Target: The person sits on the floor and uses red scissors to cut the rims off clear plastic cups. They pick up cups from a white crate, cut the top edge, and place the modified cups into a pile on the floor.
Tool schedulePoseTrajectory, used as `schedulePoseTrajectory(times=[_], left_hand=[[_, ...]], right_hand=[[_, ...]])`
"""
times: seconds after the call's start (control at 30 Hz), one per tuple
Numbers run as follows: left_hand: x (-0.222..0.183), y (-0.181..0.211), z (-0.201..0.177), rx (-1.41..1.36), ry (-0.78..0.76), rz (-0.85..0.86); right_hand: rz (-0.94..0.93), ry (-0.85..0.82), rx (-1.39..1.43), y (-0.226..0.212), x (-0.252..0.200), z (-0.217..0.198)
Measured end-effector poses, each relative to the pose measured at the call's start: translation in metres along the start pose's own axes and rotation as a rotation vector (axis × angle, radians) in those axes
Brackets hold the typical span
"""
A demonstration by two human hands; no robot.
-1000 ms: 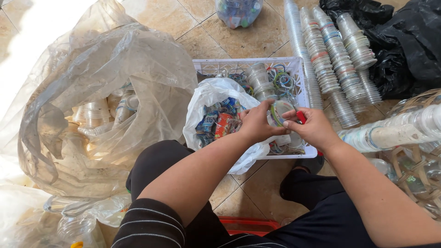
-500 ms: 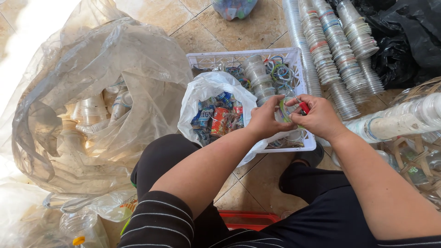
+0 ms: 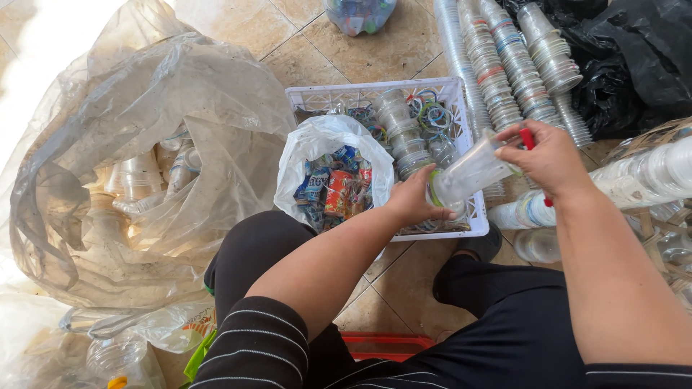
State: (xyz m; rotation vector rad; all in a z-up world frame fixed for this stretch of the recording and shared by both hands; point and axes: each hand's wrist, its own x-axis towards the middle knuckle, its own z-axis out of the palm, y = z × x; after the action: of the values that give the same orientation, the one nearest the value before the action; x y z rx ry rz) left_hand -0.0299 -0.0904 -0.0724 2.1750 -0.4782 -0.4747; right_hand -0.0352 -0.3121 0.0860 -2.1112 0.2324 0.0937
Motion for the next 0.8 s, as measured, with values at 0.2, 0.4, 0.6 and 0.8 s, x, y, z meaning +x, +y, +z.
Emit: schedulePoseTrajectory(times=[0.2, 0.4, 0.6, 0.8], left_hand=[[0.001, 0.007, -0.020, -0.093, 0.143, 0.030], [-0.006, 0.011, -0.043, -0.504, 0.153, 0.004], [-0.015, 0.012, -0.064, -0.597, 0.033, -0.054], [-0.017, -0.013, -0.078, -0.701, 0.026, -0.050]], right_hand=[[0.031, 0.186, 0.071, 0.005, -0.004, -0.011], [0.174, 0.126, 0.408, 0.012, 0.002, -0.007], [0.179, 0.097, 0.408, 0.021, 0.006, -0.001], [0.156, 0.221, 0.291, 0.014, 0.004, -0.002]])
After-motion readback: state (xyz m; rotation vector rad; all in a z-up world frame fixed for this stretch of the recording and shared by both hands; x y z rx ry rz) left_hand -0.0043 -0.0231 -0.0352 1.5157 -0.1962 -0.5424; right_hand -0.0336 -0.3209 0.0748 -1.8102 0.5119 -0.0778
